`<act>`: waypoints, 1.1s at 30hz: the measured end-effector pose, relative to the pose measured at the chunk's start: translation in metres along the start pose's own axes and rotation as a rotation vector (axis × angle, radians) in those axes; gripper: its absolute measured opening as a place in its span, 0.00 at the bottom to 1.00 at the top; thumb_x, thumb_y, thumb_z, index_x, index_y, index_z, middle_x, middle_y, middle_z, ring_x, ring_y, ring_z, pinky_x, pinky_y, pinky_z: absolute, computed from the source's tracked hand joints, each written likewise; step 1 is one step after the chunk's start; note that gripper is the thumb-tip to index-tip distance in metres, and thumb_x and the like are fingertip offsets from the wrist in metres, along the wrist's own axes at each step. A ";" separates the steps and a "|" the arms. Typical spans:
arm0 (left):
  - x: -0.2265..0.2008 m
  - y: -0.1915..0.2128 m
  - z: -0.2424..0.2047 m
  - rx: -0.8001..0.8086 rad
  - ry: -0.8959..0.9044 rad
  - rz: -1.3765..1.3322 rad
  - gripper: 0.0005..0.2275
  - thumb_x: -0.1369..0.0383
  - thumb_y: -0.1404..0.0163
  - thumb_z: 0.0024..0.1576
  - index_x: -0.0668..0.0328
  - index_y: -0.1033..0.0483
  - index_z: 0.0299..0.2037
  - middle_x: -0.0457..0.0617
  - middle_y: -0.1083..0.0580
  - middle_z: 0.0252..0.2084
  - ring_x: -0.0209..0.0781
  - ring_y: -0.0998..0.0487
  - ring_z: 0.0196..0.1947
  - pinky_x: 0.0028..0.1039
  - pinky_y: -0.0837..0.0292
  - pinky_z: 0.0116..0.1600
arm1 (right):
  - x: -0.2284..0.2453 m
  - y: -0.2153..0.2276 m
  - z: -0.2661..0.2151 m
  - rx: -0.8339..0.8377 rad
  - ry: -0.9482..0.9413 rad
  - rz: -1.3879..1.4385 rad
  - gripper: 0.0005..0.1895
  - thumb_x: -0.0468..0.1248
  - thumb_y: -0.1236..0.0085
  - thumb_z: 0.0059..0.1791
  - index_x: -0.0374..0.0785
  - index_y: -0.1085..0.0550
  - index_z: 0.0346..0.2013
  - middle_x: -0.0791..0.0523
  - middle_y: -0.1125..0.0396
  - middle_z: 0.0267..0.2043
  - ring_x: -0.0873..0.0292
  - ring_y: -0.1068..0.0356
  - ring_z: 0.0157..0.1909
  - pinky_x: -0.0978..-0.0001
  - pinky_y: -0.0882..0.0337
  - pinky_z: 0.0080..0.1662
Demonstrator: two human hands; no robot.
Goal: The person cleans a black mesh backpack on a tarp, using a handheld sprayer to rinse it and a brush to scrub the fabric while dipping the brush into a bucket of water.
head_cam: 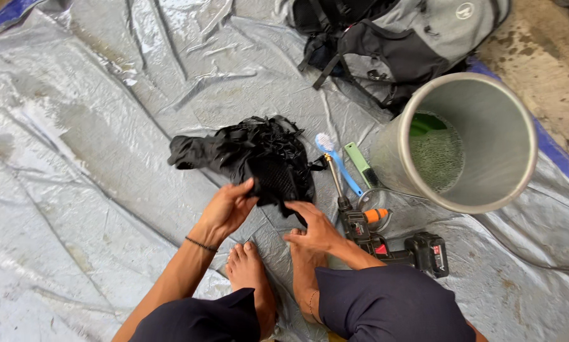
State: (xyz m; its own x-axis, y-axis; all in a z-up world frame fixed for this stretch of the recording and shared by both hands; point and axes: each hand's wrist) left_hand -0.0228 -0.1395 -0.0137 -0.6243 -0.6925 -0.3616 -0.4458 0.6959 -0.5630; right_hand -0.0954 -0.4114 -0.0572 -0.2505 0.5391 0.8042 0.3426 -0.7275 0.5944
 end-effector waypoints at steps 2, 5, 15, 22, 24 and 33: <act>-0.008 -0.005 0.010 0.050 -0.034 -0.011 0.13 0.73 0.35 0.58 0.69 0.19 0.52 0.55 0.20 0.47 0.45 0.15 0.51 0.36 0.17 0.61 | 0.030 -0.005 0.017 -0.033 0.086 0.091 0.41 0.26 0.43 0.37 0.35 0.28 0.68 0.44 0.34 0.70 0.35 0.39 0.73 0.41 0.38 0.69; -0.027 -0.026 -0.010 0.000 -0.098 -0.069 0.10 0.73 0.34 0.59 0.69 0.17 0.47 0.59 0.17 0.47 0.50 0.13 0.50 0.35 0.16 0.59 | 0.009 -0.025 0.046 -0.157 0.016 0.184 0.09 0.33 0.37 0.53 0.44 0.14 0.45 0.57 0.19 0.49 0.51 0.27 0.62 0.60 0.29 0.62; -0.085 -0.027 -0.029 -0.001 -0.274 -0.204 0.10 0.70 0.40 0.64 0.72 0.20 0.50 0.69 0.19 0.52 0.60 0.15 0.54 0.45 0.17 0.62 | 0.021 0.072 0.074 -0.014 -0.201 0.339 0.09 0.40 0.47 0.60 0.44 0.20 0.43 0.53 0.23 0.23 0.60 0.26 0.25 0.70 0.29 0.34; -0.060 -0.038 -0.023 0.124 -0.179 -0.148 0.18 0.63 0.43 0.67 0.72 0.22 0.58 0.68 0.21 0.58 0.62 0.19 0.60 0.48 0.20 0.65 | 0.021 -0.017 0.062 -0.024 -0.144 0.149 0.29 0.45 0.29 0.50 0.36 0.25 0.63 0.46 0.31 0.62 0.40 0.28 0.64 0.49 0.28 0.64; -0.072 -0.032 -0.020 0.140 -0.184 -0.163 0.19 0.62 0.45 0.68 0.72 0.22 0.60 0.68 0.22 0.60 0.62 0.20 0.62 0.48 0.20 0.65 | 0.019 -0.016 0.070 -0.200 -0.086 0.112 0.18 0.40 0.31 0.52 0.33 0.19 0.52 0.48 0.27 0.55 0.43 0.25 0.60 0.53 0.26 0.62; -0.102 0.017 -0.033 0.074 -0.269 -0.134 0.15 0.57 0.46 0.68 0.60 0.19 0.54 0.53 0.17 0.51 0.46 0.13 0.51 0.34 0.13 0.57 | 0.031 0.101 0.107 -0.120 -0.235 0.461 0.16 0.30 0.35 0.52 0.46 0.21 0.55 0.59 0.25 0.42 0.71 0.25 0.38 0.78 0.23 0.41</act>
State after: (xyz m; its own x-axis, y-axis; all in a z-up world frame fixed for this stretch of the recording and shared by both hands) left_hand 0.0129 -0.0508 0.0382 -0.3666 -0.8096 -0.4584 -0.4586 0.5859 -0.6681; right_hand 0.0288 -0.4231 0.0275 0.1166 0.2221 0.9680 0.2598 -0.9476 0.1861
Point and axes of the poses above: each hand's wrist, its own z-axis towards the middle knuckle, its own y-axis out of the back of the hand, x = y × z
